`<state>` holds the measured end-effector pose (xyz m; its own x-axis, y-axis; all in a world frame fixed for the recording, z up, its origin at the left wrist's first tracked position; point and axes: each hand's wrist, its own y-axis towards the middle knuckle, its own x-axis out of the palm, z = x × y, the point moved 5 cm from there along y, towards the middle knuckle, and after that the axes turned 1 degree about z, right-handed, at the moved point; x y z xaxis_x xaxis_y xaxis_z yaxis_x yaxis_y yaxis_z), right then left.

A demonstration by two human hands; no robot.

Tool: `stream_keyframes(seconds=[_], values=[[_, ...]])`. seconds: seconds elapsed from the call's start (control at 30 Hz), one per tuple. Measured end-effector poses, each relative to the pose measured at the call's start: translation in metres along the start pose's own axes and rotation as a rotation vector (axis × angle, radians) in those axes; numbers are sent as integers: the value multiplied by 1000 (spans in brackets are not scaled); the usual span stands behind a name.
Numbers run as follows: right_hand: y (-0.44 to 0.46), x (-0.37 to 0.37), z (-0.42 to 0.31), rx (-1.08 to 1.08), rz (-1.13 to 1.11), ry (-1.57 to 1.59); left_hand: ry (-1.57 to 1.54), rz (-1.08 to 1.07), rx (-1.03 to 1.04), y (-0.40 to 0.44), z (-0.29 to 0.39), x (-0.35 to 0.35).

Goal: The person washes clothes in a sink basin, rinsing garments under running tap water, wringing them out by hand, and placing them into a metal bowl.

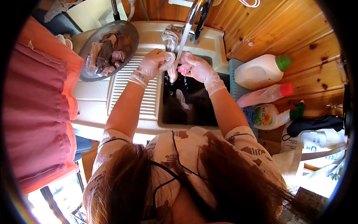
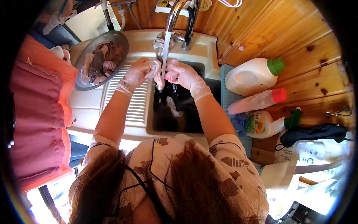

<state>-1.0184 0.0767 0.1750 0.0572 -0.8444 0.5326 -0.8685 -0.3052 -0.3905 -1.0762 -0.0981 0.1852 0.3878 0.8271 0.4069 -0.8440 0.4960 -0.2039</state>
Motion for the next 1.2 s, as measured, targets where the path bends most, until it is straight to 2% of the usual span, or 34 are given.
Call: stream_keyframes(seconds=[0.03, 0.07, 0.1, 0.17, 0.2, 0.23, 0.3, 0.33, 0.37, 0.4, 0.43, 0.47, 0.5, 0.53, 0.57, 0.6, 0.63, 0.7, 0.73, 0.8, 0.83, 0.87, 0.9, 0.97, 1.0, 1.03, 1.1, 1.17, 1.2], values=[[0, 10, -4, -87, -127, -164, 74, 9, -16, 2, -6, 3], [1, 10, -3, -75, -131, -298, 166, 13, -13, -10, 9, 20], [2, 7, 3, -55, -137, -427, 239, -69, -100, -2, -1, 16], [3, -4, 21, -201, -76, -1082, 423, 57, 158, 5, -11, 22], [0, -4, 30, -267, 2, -1421, 568, 31, 43, 6, -17, 25], [-2, -23, 55, -144, 132, -1618, 1003, 73, 84, 8, -16, 36], [-27, -28, 104, -308, 329, -1619, 1372, -61, 388, 7, -35, 50], [-41, -17, 118, -135, 291, -1724, 1351, -130, 455, 16, -57, 42], [-49, -10, 127, 45, 250, -1819, 1442, -170, 370, 19, -65, 44], [-44, -17, 141, -18, 257, -1947, 1609, -242, 186, 18, -68, 48], [-35, -36, 150, 62, 212, -1809, 1769, -314, -4, 16, -69, 50], [-25, -50, 149, 135, 156, -1493, 1781, -354, 29, 16, -80, 44], [-19, -56, 141, 198, 138, -1130, 1642, -253, -14, 19, -83, 32], [-16, -61, 133, 243, 146, -879, 1744, -301, 36, 28, -84, 27], [-10, -61, 115, 11, 54, -1145, 1843, -352, 85, 33, -84, 23], [-12, -52, 92, -28, 101, -1087, 1720, -299, 596, 24, -71, 20], [-17, -41, 68, -65, 147, -1027, 1440, -343, 152, 23, -61, 21], [-12, -35, 42, -215, 146, -958, 1189, -226, 7, 26, -58, 14], [-7, -33, 35, -182, 83, -916, 1016, -140, -52, 28, -57, 8], [-23, 3, 2, -164, 107, -1281, 488, 83, -184, 31, -78, -14], [-28, 17, -10, -150, 122, -1462, 433, -11, -142, 32, -86, -14], [-25, 23, -16, -241, 130, -1490, 377, -105, -101, 31, -92, -15], [-25, 32, -25, -300, 54, -1389, 249, -113, -116, 28, -91, -9], [-36, 52, -49, -268, 130, -1084, -7, -124, -151, 21, -87, 2], [-34, 53, -57, -291, 149, -1079, -148, -218, -96, 15, -79, 16], [-7, 26, -47, -393, 192, -1197, -215, -243, -147, 16, -77, 22], [-2, 24, -40, -422, 184, -1130, -345, -283, -255, 14, -70, 38], [-7, 32, -47, -459, 239, -1069, -460, -198, -413, 7, -52, 49], [-11, 35, -49, -471, 266, -1037, -444, -228, -398, 6, -44, 56]])
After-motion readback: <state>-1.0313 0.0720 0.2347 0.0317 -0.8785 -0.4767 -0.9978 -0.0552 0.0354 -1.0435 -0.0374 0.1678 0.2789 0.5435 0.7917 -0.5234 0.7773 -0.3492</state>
